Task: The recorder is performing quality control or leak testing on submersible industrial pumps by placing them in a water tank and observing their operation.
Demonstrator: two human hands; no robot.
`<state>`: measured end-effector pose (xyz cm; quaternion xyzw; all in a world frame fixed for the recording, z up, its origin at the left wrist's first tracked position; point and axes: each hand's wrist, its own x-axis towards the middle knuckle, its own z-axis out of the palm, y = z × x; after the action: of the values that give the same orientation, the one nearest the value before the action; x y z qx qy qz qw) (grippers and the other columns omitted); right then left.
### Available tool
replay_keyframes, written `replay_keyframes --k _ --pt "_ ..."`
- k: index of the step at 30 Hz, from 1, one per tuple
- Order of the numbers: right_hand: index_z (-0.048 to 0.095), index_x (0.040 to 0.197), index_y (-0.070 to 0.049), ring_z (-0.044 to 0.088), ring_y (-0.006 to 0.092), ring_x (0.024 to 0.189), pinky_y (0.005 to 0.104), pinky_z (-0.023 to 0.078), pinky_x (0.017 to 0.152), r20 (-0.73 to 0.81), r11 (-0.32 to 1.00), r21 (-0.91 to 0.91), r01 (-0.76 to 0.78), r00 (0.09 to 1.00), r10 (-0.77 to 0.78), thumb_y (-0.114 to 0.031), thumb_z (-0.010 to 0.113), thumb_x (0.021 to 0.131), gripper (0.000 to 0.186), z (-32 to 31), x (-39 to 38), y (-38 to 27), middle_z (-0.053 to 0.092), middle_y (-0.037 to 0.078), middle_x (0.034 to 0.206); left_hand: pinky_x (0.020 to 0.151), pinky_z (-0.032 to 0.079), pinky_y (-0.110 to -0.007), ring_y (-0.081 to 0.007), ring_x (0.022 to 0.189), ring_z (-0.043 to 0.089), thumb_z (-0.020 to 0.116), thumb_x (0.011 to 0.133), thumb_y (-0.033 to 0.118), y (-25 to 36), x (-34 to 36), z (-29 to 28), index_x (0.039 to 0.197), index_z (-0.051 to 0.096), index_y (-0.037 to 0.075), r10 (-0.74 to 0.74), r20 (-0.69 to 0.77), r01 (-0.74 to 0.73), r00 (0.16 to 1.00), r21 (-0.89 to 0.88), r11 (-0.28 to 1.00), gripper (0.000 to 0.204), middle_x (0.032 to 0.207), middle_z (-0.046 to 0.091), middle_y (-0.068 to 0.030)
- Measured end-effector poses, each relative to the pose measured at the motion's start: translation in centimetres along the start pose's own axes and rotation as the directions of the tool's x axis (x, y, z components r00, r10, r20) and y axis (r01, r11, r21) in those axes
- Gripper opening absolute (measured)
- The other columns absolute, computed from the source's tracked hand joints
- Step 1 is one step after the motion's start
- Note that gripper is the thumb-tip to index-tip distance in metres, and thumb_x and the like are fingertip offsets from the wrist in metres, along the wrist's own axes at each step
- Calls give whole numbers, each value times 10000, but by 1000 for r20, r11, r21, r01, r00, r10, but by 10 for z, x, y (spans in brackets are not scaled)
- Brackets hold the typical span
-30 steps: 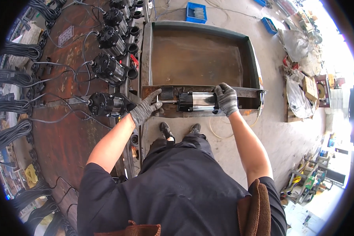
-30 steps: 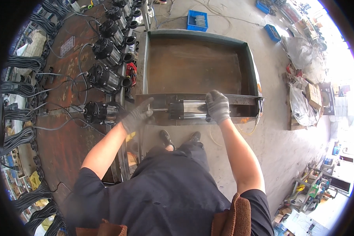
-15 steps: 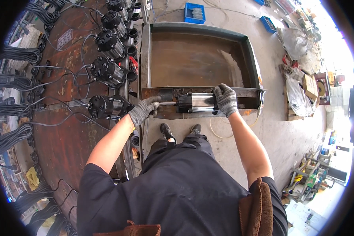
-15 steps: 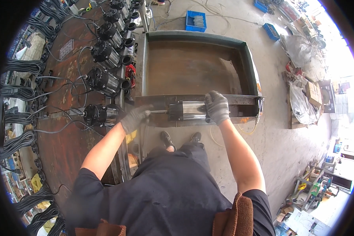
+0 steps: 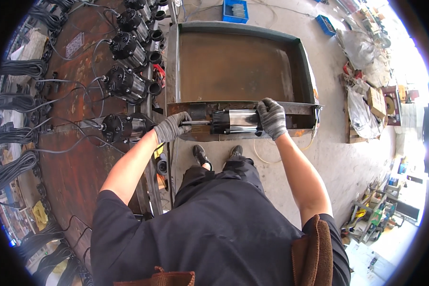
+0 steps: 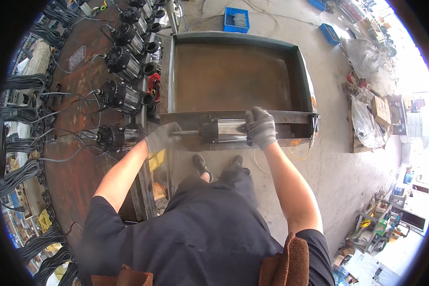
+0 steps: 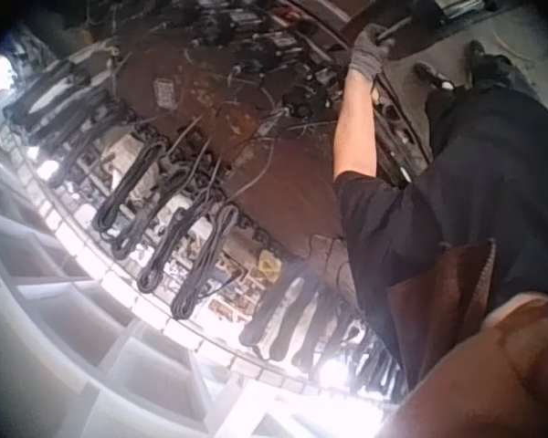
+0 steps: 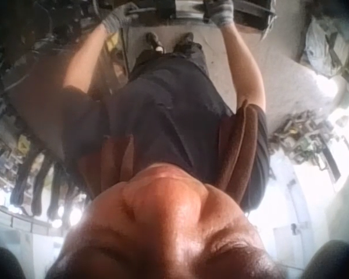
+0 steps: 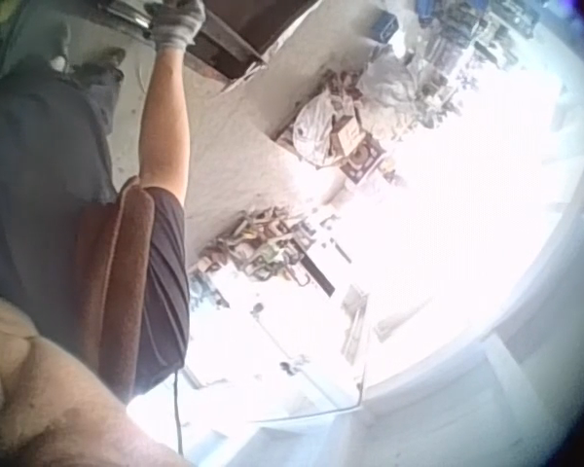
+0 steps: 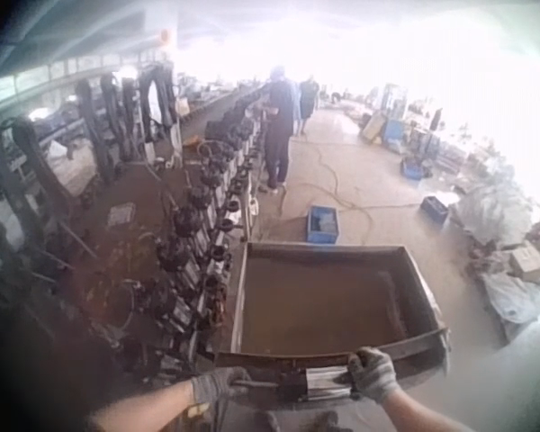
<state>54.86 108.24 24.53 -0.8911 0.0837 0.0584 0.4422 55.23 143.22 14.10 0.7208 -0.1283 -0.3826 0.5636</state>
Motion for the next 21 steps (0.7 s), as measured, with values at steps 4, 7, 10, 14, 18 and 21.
replay_keyframes --k 4,7,10,14,18,21 --pt "601 946 39 694 197 725 317 601 616 69 955 198 -221 975 212 -169 584 985 213 -4 5 10 643 142 845 744 505 -316 -211 805 641 660 810 37 -6 3 23 1021 602 65 237 -288 -119 928 374 920 221 890 662 -110" --pt "642 1102 19 646 263 1017 360 481 905 15 984 178 -23 1000 20 -304 655 950 357 2 12 44 681 156 992 713 499 -299 -130 750 565 660 821 -9 -24 -8 27 1072 586 78 267 -428 -107 863 361 926 276 814 597 -55" --pt "633 1128 -34 618 306 987 383 472 904 -379 974 205 99 925 -15 -284 634 950 307 -40 6 97 664 143 1050 776 525 -329 -163 837 585 739 810 55 -31 -21 33 1295 547 113 164 -553 -159 817 56 986 525 1029 613 -76" --pt "601 1046 -6 624 373 967 451 489 851 -719 929 -33 -369 654 234 -258 685 839 337 -114 -14 230 635 215 1031 792 510 -338 -176 856 573 715 849 81 -10 -57 53 1372 499 111 269 -744 76 612 393 916 567 1117 593 -87" --pt "490 1053 -67 596 246 516 416 489 466 -367 715 399 -574 614 699 -380 675 872 406 -135 0 290 641 130 770 773 495 -340 -178 862 581 690 885 135 -20 -72 72 1354 514 71 324 -841 94 434 400 912 504 1097 603 -88" --pt "551 973 -135 438 113 421 298 360 371 205 353 855 -379 873 442 -313 529 977 180 -163 7 314 567 39 707 730 496 -319 -160 835 585 650 928 174 74 -51 109 1318 540 88 465 -763 88 448 556 827 415 1081 638 -90"
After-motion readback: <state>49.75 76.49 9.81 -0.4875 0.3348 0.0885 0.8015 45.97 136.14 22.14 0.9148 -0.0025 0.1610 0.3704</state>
